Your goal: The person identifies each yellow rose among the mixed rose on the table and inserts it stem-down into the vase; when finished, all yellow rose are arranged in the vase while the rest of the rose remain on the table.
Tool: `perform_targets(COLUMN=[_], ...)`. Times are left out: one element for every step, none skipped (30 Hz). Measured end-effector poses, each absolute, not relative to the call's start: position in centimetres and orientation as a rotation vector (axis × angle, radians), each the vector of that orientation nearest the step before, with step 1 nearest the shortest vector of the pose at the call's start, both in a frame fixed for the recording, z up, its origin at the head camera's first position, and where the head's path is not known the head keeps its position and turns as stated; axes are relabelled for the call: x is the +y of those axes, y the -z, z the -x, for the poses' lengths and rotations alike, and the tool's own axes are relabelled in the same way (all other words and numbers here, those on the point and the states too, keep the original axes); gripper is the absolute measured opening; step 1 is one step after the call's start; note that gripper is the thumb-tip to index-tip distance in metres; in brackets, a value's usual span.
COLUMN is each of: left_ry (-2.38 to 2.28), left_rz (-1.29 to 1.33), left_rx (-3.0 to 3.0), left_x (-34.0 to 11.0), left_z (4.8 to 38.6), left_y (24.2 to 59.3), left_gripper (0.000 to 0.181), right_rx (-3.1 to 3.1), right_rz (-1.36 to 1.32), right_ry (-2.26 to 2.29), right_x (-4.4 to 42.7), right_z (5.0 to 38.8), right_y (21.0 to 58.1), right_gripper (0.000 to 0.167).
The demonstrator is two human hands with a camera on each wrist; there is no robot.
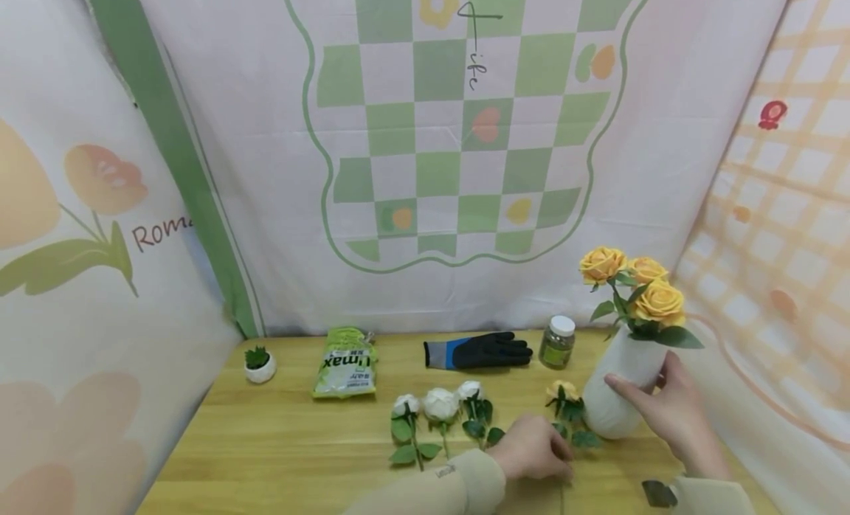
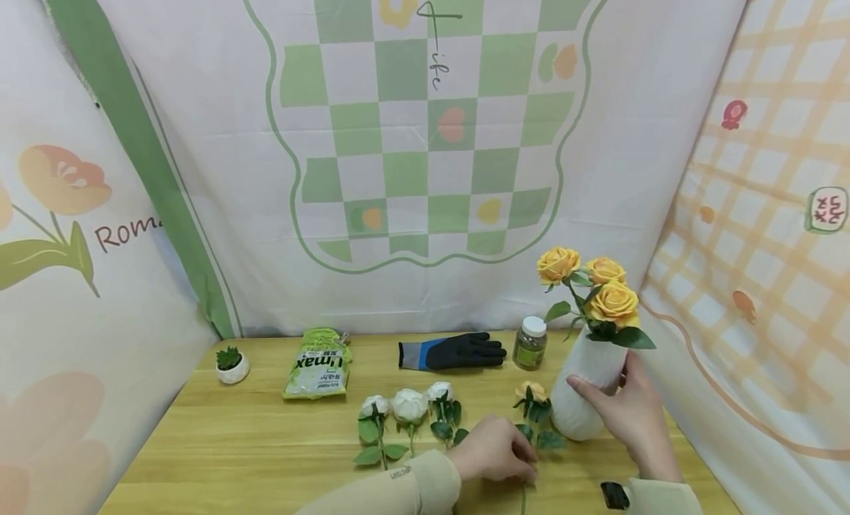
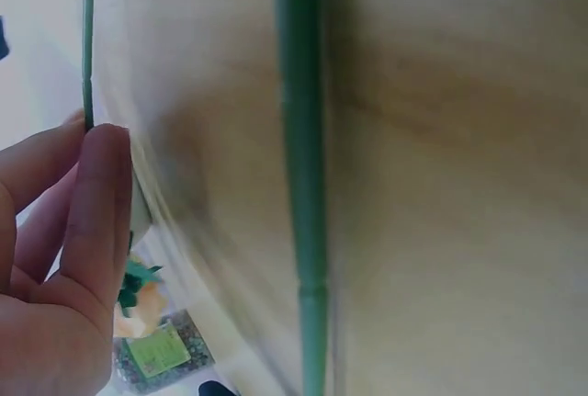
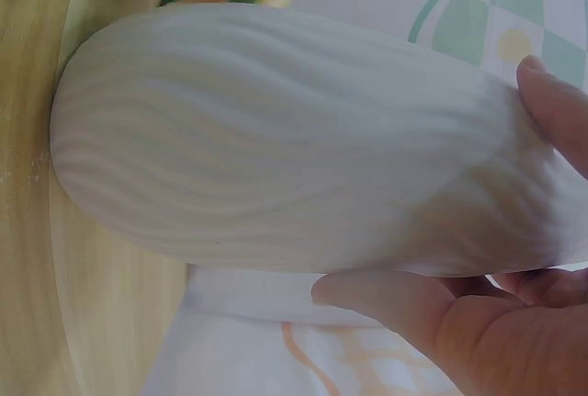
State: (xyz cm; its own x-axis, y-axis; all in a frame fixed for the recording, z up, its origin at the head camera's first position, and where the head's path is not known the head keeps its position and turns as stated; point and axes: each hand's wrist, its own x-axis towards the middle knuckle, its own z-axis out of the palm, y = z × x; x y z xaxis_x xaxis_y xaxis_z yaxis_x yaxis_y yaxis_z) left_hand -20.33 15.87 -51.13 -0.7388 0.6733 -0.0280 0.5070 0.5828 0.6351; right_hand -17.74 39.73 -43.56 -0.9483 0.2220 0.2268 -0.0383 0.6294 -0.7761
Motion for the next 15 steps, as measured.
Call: perform_targets(left_ry=[-0.933, -0.977, -1.013, -1.054, -1.088, -1.124, -1.163, -1.194, -1.224, -1.256, -1.285, -1.313, -1.340, -1.368, -1.400], left_rz=[-0.967, -0.952, -0.944, -0.927, -0.907, -0.891, -0.869, -0.856, -0.855, -0.848, -0.851, -0.859, -0.869, -0.869, -0.861], left_rx=[2.546, 2.532, 2.522, 2.505, 2.494, 2.488, 2.478, 2.477, 2.482, 2.482, 2.489, 2.501, 2.509, 2.514, 2.510], left_x=[15.8, 15.7, 15.5, 15.5, 15.4, 15.3, 15.3, 15.2, 15.1, 14.9, 14.8, 14.7, 14.5, 14.3, 14.1], left_z=[20.4, 20.4, 20.4, 20.5, 20.6, 20.6, 20.7, 20.8, 21.0, 21.1, 21.2, 21.4, 21.5, 21.6, 21.7], left_y=[51.0, 50.9, 50.7, 50.5, 50.4, 50.2, 50.0, 49.9, 49.7, 49.5, 49.4, 49.2, 48.9, 48.7, 48.4], left_gripper=[0.010, 0.010, 0.011, 0.011, 0.012, 0.013, 0.013, 0.014, 0.015, 0.016, 0.017, 0.017, 0.018, 0.019, 0.019], right_rx=[-2.551, -2.552, -2.553, -2.551, -2.553, -2.555, -2.557, -2.559, -2.556, -2.555, -2.553, -2.552, -2.552, -2.549, -2.550], right_rz=[0.145, 0.144, 0.144, 0.142, 0.142, 0.144, 0.146, 0.148, 0.148, 0.148, 0.147, 0.147, 0.147, 0.146, 0.147], right_ry=[-1.233, -1.227, -1.223, -1.230, -1.228, -1.228, -1.226, -1.225, -1.229, -1.233, -1.233, -1.233, -1.234, -1.236, -1.238], right_x=[39.7, 39.8, 39.8, 39.8, 39.8, 39.8, 39.8, 39.8, 39.8, 39.7, 39.7, 39.7, 39.7, 39.7, 39.8], right_z=[17.7, 17.7, 17.8, 17.8, 17.8, 17.8, 17.8, 17.8, 17.8, 17.8, 17.8, 17.8, 17.8, 17.8, 17.8], right_y=[43.6, 43.6, 43.6, 43.6, 43.6, 43.6, 43.6, 43.6, 43.6, 43.6, 43.6, 43.6, 43.6, 43.7, 43.7], right_gripper=[0.103, 0.103, 0.103, 0.103, 0.103, 0.104, 0.104, 0.104, 0.104, 0.104, 0.104, 0.104, 0.104, 0.103, 0.104])
